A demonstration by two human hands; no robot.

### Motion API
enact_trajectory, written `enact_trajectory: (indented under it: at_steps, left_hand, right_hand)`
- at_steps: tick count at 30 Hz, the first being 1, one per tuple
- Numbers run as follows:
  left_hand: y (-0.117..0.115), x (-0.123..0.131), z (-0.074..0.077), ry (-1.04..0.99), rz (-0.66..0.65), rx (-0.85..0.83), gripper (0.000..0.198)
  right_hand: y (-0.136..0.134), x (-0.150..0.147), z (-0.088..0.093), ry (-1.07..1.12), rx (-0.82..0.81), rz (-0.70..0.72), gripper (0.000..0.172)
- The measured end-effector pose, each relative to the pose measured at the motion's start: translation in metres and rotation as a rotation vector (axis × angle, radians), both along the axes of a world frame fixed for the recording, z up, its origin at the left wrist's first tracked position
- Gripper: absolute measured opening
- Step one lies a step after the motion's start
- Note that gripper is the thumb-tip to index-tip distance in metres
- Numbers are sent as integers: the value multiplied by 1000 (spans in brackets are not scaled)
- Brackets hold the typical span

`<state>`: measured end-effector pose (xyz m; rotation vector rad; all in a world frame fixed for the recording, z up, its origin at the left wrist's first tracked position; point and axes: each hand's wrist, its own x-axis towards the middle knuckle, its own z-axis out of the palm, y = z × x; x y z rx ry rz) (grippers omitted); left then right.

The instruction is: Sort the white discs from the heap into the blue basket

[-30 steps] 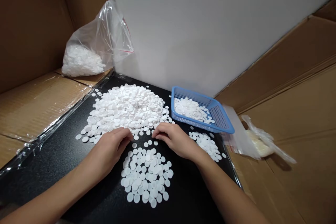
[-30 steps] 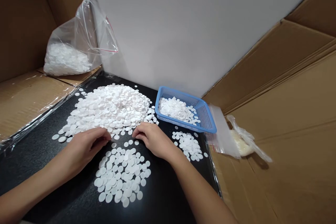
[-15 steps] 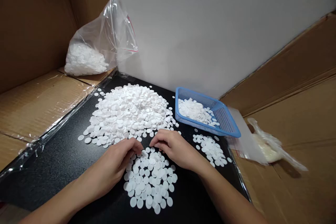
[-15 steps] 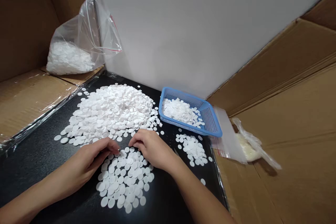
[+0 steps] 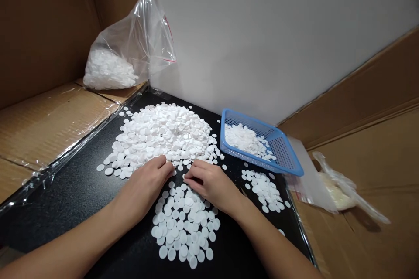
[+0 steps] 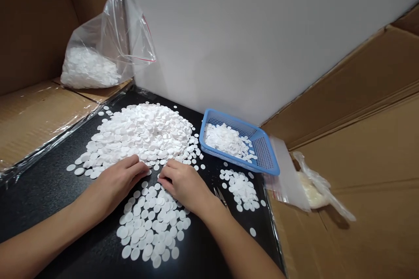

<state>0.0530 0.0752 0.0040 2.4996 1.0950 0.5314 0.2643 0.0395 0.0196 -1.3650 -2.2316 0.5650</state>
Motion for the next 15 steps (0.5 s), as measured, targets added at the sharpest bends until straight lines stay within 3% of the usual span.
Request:
enact_trajectory:
  at_steps: [15]
  left_hand:
    - [-5,-5,16,-119,49,-238,22]
  right_hand:
    - [2,-19,-6,14,116,-16,10]
